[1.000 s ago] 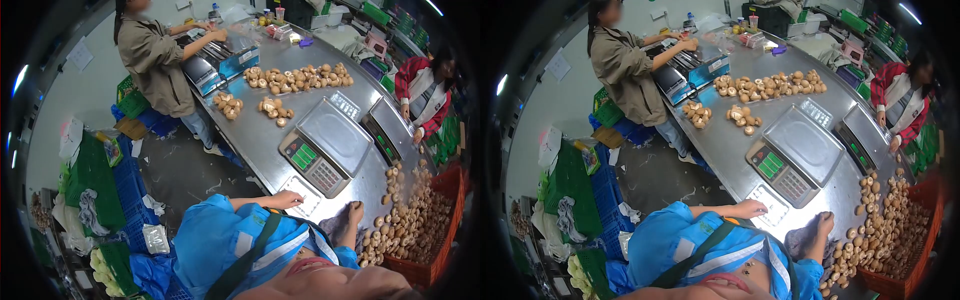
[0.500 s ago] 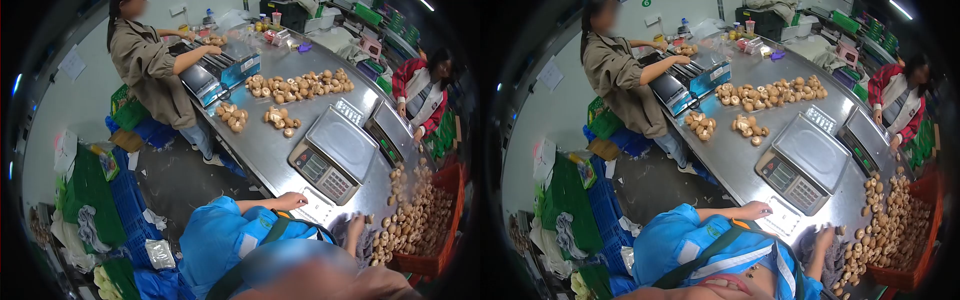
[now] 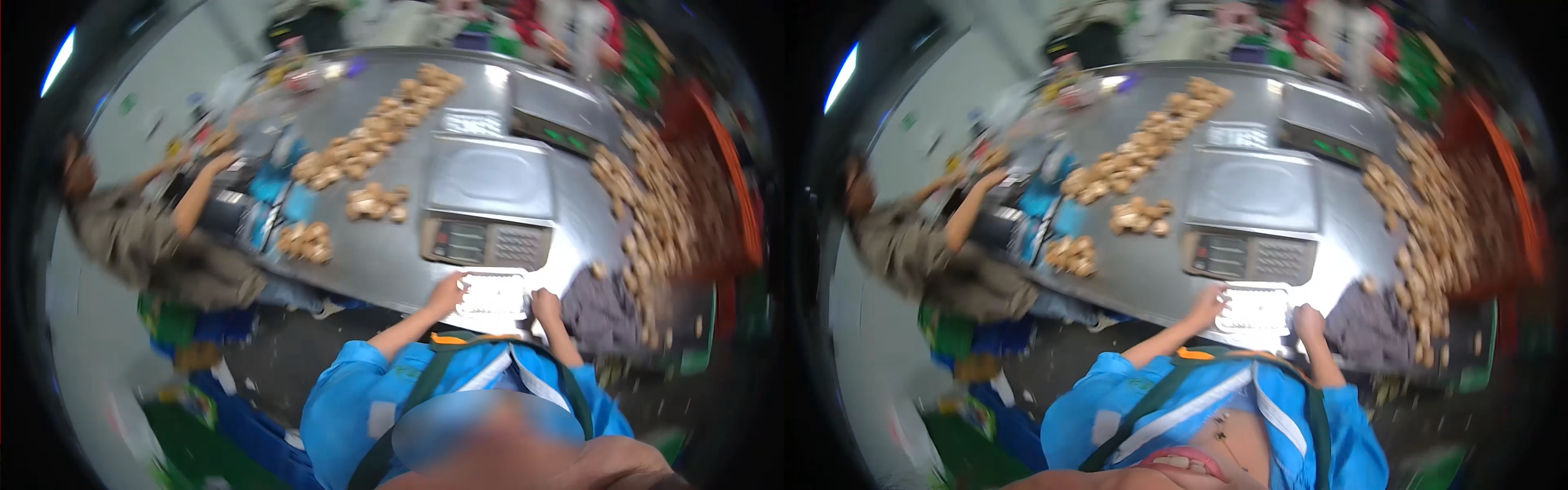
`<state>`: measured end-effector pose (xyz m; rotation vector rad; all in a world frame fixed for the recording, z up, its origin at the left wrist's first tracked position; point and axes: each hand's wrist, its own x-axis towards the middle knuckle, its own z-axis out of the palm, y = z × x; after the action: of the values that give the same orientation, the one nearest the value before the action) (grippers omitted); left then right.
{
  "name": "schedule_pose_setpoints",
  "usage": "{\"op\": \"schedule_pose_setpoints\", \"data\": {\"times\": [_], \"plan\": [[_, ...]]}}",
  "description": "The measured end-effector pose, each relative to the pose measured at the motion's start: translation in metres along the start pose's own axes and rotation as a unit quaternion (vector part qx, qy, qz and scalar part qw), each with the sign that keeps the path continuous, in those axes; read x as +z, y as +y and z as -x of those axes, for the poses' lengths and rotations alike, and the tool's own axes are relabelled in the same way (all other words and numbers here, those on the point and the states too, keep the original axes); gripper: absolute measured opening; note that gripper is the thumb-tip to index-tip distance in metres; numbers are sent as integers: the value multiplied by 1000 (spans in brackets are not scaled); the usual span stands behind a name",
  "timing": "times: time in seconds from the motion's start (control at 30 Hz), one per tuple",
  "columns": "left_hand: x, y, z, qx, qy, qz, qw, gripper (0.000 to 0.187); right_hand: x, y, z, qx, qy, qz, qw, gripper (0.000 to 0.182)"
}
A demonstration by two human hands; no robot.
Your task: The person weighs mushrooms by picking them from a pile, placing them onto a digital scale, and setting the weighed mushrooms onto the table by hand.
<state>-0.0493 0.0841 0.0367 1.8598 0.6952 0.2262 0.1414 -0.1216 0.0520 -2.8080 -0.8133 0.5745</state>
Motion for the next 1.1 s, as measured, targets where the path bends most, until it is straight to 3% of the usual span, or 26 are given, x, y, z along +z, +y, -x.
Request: {"op": "schedule_pose_setpoints", "data": {"times": [0.07, 0.1, 0.13, 0.17, 0.2, 0.27, 0.3, 0.33, 0.4, 0.47, 0.53, 0.6, 0.63, 0.67, 0.8, 0.9, 1.0, 1.03, 1.07, 1.1], "plan": [[-13, 33, -17, 264, 85, -137, 951, 59, -16, -3, 14, -11, 74, -60, 995, 31], [-17, 67, -19, 264, 70, -180, 945, 67, -17, 1, 18, -35, 100, -111, 988, 27], [-18, 91, -23, 249, -20, -215, 944, 69, -18, 4, 24, -72, 158, -157, 972, 21], [-15, 106, -28, 186, -149, -173, 956, 64, -23, 3, 29, -67, 151, -196, 967, 20], [-4, 100, -35, 185, -244, -142, 941, 50, -31, 2, 35, -69, 146, -234, 959, 20], [19, 107, -37, 54, -372, -50, 925, 34, -65, 5, 50, -101, 111, -304, 941, 19], [29, 109, -39, 61, -386, -55, 919, 34, -79, 17, 52, -90, 41, -281, 955, 23], [39, 108, -40, 59, -372, -30, 926, 31, -78, 35, 46, -81, 49, -285, 954, 23], [57, 114, -51, 59, -365, -7, 929, 28, -70, 84, 40, -67, 199, -274, 938, 38], [78, 122, -67, 86, -255, 59, 961, 26, -87, 144, 39, 59, 292, -238, 924, 51], [98, 139, -91, 86, -246, 48, 964, 25, -121, 207, 45, 167, 319, -220, 907, 55], [122, 165, -113, 120, -165, 2, 979, 25, -120, 292, 32, 261, 387, -197, 862, 56], [137, 175, -127, 117, -148, -21, 982, 25, -116, 340, 27, 252, 382, -238, 857, 62], [153, 183, -143, 114, -131, -45, 984, 25, -128, 362, 30, 323, 337, -191, 864, 60], [218, 188, -223, 111, -68, -160, 979, 28, -115, 453, 14, 333, 353, -184, 855, 65], [263, 190, -267, 151, -14, -286, 946, 31, -102, 486, -10, 303, 389, -220, 842, 66], [310, 210, -274, 105, -92, -196, 971, 44, -92, 487, -32, 280, 433, -250, 820, 63], [331, 218, -270, 111, -122, -180, 970, 48, -93, 481, -37, 272, 459, -325, 781, 61], [354, 225, -263, 129, -159, -172, 964, 42, -94, 475, -42, 262, 483, -395, 736, 59], [385, 219, -263, 70, -193, -87, 975, 58, -92, 468, -50, 266, 474, -377, 750, 52]]}}
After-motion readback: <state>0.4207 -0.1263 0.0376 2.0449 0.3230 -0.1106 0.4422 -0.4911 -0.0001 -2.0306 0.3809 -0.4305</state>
